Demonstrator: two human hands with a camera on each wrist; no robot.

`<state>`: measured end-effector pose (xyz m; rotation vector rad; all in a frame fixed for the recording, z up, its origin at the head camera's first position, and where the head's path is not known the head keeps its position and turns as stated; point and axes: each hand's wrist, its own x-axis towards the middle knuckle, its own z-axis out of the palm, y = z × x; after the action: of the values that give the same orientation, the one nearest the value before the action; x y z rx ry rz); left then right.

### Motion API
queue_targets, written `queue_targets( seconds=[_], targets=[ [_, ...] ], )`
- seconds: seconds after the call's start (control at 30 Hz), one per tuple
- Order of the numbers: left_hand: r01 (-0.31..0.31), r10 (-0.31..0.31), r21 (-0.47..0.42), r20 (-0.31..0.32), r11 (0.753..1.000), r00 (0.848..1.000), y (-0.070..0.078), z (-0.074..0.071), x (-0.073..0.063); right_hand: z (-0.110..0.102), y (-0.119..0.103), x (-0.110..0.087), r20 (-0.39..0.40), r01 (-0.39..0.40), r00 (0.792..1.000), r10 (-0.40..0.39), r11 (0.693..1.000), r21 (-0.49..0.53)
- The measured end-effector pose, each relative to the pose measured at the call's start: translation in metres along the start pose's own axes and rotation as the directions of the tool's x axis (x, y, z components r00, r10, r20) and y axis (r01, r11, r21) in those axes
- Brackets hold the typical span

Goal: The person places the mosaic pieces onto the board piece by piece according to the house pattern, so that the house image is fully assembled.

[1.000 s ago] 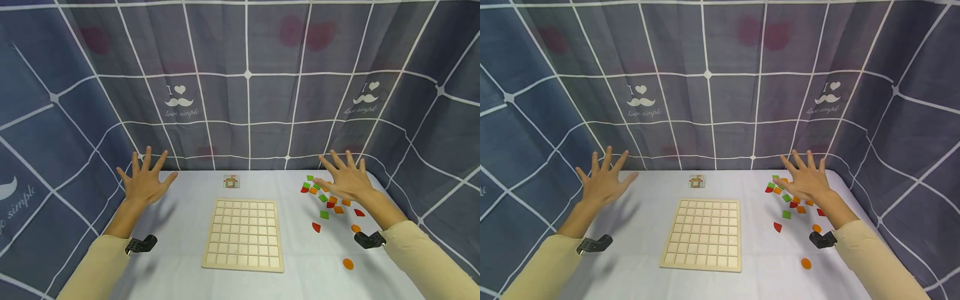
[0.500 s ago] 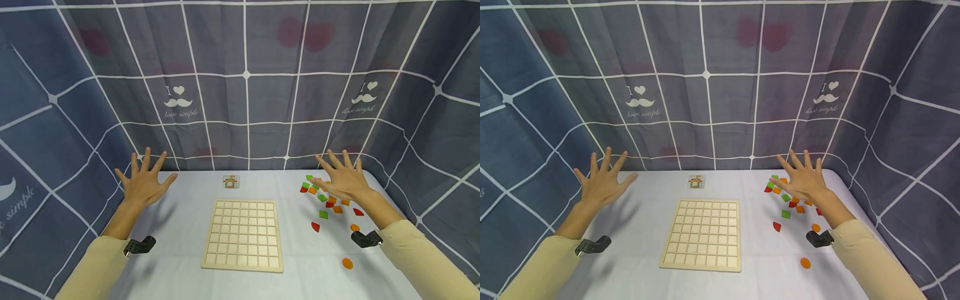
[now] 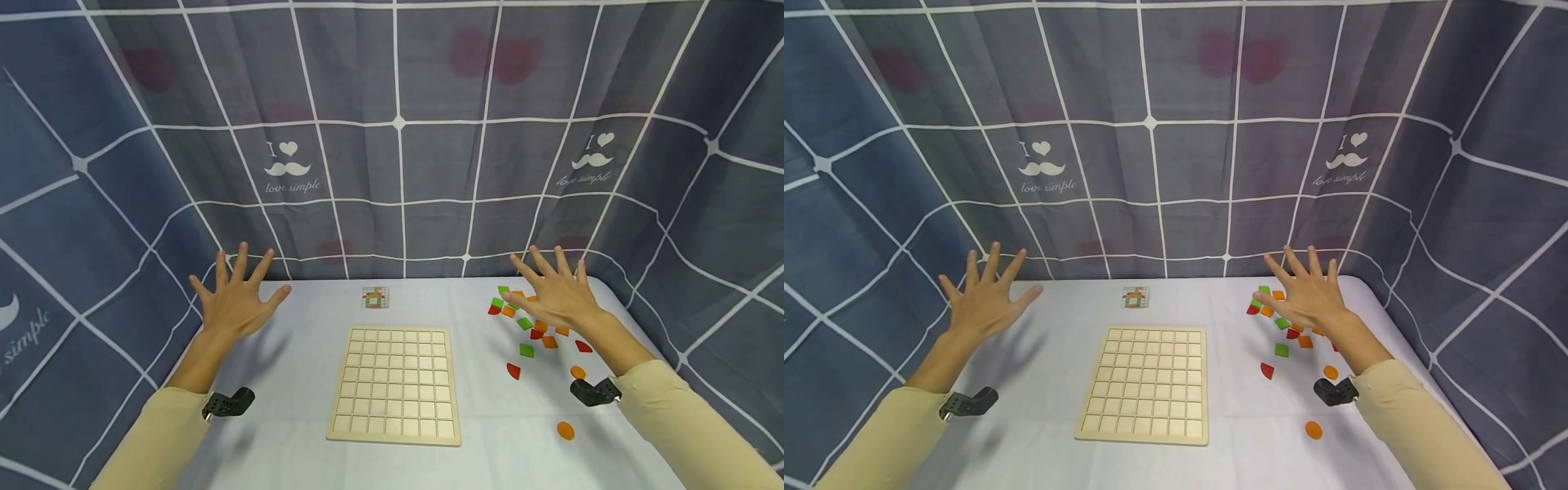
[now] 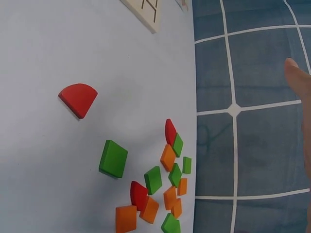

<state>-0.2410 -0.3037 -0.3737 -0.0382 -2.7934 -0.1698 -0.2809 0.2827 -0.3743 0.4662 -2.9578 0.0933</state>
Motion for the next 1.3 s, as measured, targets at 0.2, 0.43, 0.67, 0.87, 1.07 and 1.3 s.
queue_targets(
  seconds=[0.2, 0.43, 0.67, 0.87, 1.07, 1.3],
  targets=[
    [-0.003, 0.003, -0.002, 0.003, 1.000, 1.000, 0.003, 0.000, -0.003, 0.001, -0.001, -0.003, -0.010, 0.037, 0.999, -0.037, 0.999, -0.010],
    [-0.035, 0.035, -0.023, -0.003, 0.999, 0.999, 0.008, 0.003, -0.010, 0.003, -0.003, -0.007, -0.014, 0.061, 0.998, -0.061, 0.998, -0.019],
    [-0.067, 0.068, -0.044, 0.028, 0.997, 0.997, 0.017, 0.007, -0.020, 0.007, 0.000, -0.018, -0.016, 0.081, 0.997, -0.081, 0.997, 0.019],
    [-0.136, 0.144, -0.106, 0.076, 0.985, 0.987, 0.030, 0.012, -0.037, 0.018, 0.005, -0.032, 0.008, 0.084, 0.996, -0.085, 0.992, 0.098],
    [-0.210, 0.233, -0.216, 0.087, 0.954, 0.969, 0.042, 0.026, -0.064, 0.032, 0.013, -0.047, 0.025, 0.101, 0.994, -0.107, 0.980, 0.170],
    [-0.147, 0.274, -0.482, 0.204, 0.864, 0.940, 0.053, 0.046, -0.100, 0.055, 0.029, -0.059, 0.064, 0.115, 0.988, -0.138, 0.952, 0.285]
  ],
)
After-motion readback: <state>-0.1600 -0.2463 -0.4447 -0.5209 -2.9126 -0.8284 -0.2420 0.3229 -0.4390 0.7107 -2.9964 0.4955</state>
